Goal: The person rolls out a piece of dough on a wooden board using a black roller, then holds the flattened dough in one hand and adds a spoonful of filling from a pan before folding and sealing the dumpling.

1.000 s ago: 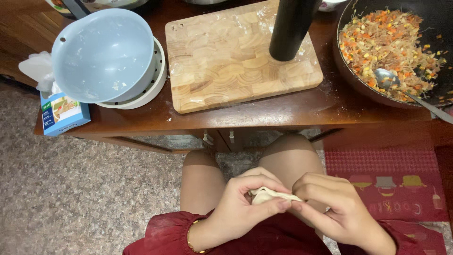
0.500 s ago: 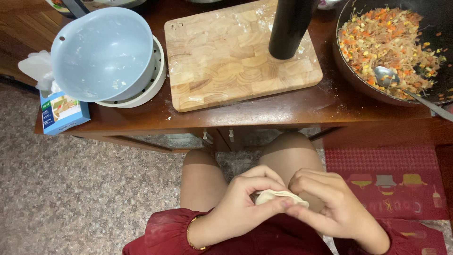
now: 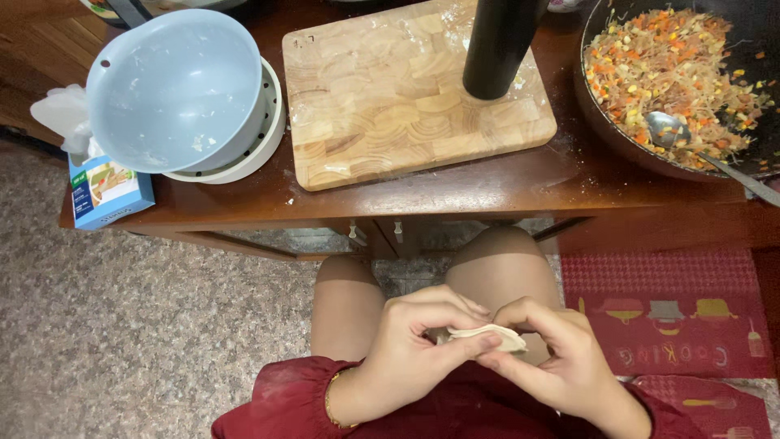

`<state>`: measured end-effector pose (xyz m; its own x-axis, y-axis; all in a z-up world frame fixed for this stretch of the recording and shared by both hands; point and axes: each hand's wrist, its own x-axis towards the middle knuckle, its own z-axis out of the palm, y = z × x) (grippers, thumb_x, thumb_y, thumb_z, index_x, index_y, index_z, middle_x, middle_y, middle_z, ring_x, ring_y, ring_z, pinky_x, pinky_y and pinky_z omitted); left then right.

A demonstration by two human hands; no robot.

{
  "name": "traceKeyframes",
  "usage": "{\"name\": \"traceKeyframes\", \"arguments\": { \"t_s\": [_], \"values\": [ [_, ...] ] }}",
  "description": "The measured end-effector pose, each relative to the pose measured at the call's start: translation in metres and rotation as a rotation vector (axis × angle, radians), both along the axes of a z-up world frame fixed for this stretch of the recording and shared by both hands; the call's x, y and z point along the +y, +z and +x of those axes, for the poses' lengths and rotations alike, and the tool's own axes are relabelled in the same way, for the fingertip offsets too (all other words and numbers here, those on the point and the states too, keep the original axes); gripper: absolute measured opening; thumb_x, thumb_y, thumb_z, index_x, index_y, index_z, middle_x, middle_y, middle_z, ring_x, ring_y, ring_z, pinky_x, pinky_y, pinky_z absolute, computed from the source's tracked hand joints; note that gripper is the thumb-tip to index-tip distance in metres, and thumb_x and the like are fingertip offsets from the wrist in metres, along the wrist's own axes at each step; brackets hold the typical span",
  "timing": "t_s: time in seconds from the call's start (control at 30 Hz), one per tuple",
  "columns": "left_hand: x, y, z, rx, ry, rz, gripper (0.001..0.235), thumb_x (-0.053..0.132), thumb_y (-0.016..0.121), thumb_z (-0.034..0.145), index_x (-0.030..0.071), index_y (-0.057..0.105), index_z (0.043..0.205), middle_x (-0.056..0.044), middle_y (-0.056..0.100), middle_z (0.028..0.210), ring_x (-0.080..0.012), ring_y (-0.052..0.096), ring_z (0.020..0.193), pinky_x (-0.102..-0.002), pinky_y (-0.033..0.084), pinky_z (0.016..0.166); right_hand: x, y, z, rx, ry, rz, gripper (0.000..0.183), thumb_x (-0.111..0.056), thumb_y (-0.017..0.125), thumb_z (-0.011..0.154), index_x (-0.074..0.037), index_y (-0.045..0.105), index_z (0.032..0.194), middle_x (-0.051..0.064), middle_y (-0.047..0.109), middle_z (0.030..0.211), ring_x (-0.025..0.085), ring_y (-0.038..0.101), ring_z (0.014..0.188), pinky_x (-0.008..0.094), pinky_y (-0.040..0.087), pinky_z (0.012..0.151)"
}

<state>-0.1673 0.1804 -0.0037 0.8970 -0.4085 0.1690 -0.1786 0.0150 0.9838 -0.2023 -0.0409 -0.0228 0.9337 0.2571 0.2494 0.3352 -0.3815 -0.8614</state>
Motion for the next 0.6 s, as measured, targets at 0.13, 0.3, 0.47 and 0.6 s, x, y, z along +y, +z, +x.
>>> {"name": "traceKeyframes", "arguments": {
  "t_s": [0.13,0.3,0.47,0.6],
  "values": [
    [0.002,0.017,0.006,-0.017,-0.003,0.081,0.038,0.034,0.088,0.087,0.010,0.081,0.116,-0.005,0.080,0.112,-0.0137,0.075,0.102,-0.026,0.059,0.092,-0.007,-0.024,-0.007,0.082,-0.133,0.071,0.025,-0.036,0.083,0.089,-0.013,0.076,0.093,-0.008,0.075,0.079,0.005,0.064,0.069,0.022,0.051,0.066],
    [0.008,-0.003,-0.002,0.095,0.028,-0.037,0.024,0.014,0.088,0.092,0.008,0.082,0.115,-0.008,0.076,0.111,-0.0118,0.073,0.097,-0.021,0.063,0.078,-0.002,-0.019,-0.007,0.030,-0.150,0.182,0.031,-0.024,0.087,0.084,-0.007,0.075,0.108,0.002,0.084,0.091,0.008,0.078,0.077,0.021,0.061,0.072],
    [0.008,-0.004,-0.005,-0.068,0.055,0.028,0.012,0.014,0.085,0.098,0.014,0.085,0.111,-0.004,0.078,0.096,-0.0116,0.073,0.083,-0.024,0.058,0.078,0.001,-0.021,-0.007,0.003,-0.068,0.094,0.044,-0.029,0.091,0.081,-0.008,0.081,0.119,0.007,0.089,0.115,0.012,0.087,0.097,0.023,0.068,0.087],
    [0.009,0.000,-0.001,-0.247,0.049,0.063,0.009,0.012,0.077,0.104,0.004,0.081,0.100,-0.009,0.076,0.095,-0.0177,0.072,0.082,-0.028,0.058,0.077,0.003,-0.015,-0.005,0.056,-0.091,0.111,0.030,-0.026,0.086,0.086,-0.008,0.084,0.109,0.003,0.089,0.097,0.007,0.076,0.073,0.020,0.059,0.067]
  ]
}}
